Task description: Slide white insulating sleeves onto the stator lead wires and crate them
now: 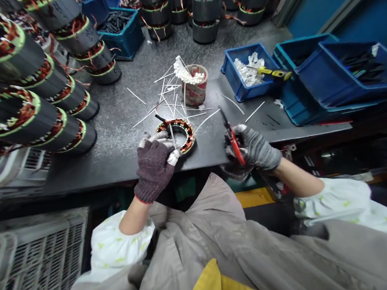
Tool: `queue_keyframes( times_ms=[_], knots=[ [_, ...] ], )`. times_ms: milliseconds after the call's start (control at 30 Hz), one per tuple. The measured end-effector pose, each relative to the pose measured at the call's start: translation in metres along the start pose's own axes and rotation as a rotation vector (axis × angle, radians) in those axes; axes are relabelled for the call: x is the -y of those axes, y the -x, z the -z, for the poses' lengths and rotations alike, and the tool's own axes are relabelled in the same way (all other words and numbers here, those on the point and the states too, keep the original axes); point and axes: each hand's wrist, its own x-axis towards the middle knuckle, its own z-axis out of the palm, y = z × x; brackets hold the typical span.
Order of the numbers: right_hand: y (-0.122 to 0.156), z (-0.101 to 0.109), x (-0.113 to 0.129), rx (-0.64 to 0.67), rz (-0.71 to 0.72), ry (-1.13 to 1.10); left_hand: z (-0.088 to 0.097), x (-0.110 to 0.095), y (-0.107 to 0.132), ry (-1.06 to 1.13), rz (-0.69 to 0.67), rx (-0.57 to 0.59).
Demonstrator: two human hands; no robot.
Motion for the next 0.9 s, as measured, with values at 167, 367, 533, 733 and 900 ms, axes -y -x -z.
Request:
queue_keyframes(
  times_ms=[167, 367, 533, 733, 900],
  knots=[
    [-0.010, -0.010, 0.011, 0.055, 0.123, 0.314, 0.003, 0.004, 0.003, 0.033, 0.012, -0.029],
    [-0.024, -0.029, 0.038, 0.094, 0.213, 0.449, -0.003, 0.005, 0.005, 0.051, 0.016, -0.101],
    [-0.029, -0.022, 0.046, 0.299, 0.070, 0.540, -0.002, 0.004, 0.006, 0.063, 0.058, -0.087],
    [-0.039, -0.009, 0.059, 0.247, -0.035, 0.618, -0.004, 0.006, 0.008, 0.027, 0.029, -0.133],
    [-0.058, -0.018, 0.070, 0.317, -0.042, 0.701, -0.005, 0.007, 0.009, 0.046, -0.006, -0.155]
  ],
)
